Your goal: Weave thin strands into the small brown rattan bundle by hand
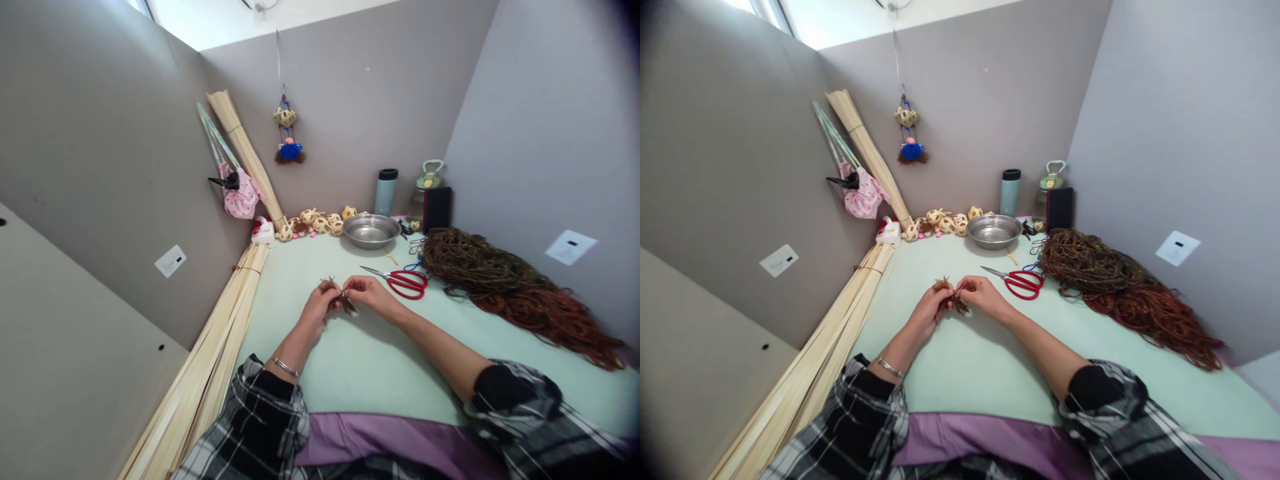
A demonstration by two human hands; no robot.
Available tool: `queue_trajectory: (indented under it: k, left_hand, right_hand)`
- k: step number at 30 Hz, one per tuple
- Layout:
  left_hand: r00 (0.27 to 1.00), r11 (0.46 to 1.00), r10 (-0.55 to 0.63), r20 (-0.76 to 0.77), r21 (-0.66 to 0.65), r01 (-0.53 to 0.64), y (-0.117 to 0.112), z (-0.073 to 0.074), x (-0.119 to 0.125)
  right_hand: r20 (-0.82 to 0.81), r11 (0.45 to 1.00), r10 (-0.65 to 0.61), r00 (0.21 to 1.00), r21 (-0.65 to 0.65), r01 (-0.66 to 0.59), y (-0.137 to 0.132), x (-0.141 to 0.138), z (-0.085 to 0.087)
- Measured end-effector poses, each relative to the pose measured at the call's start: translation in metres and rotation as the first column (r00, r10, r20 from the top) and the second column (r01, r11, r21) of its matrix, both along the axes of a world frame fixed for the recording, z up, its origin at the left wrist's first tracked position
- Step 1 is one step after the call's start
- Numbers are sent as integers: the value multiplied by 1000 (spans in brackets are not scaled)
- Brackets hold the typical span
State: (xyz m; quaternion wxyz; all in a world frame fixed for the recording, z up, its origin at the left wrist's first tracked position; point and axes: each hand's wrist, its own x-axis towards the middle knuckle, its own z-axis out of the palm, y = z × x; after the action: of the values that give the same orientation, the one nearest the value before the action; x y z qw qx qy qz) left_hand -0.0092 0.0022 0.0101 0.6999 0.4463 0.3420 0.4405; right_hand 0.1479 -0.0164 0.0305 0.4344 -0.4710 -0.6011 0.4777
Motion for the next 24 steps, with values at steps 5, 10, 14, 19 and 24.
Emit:
queue_trajectory:
  k: [5, 10, 14, 19, 24]
  left_hand:
    - [999, 998, 3, 40, -59, -1, 1, 1, -1]
    - [996, 998, -6, 92, -62, 12, -2, 6, -2]
    - [989, 998, -14, 147, -55, 22, -3, 9, -2]
    - [981, 1000, -11, 192, -8, 13, -1, 7, -2]
    - [987, 999, 46, 152, -25, -43, 1, 3, -1]
  right_hand:
    - [-54, 999, 51, 997, -11, -52, -2, -1, 0]
    - [-67, 999, 42, 997, -11, -43, -1, 0, -4]
    - [-91, 998, 47, 995, -32, -50, 1, 1, -8]
    - [-91, 997, 73, 993, 6, -73, 1, 1, -9]
    - [-81, 999, 45, 996, 6, -44, 3, 2, -11]
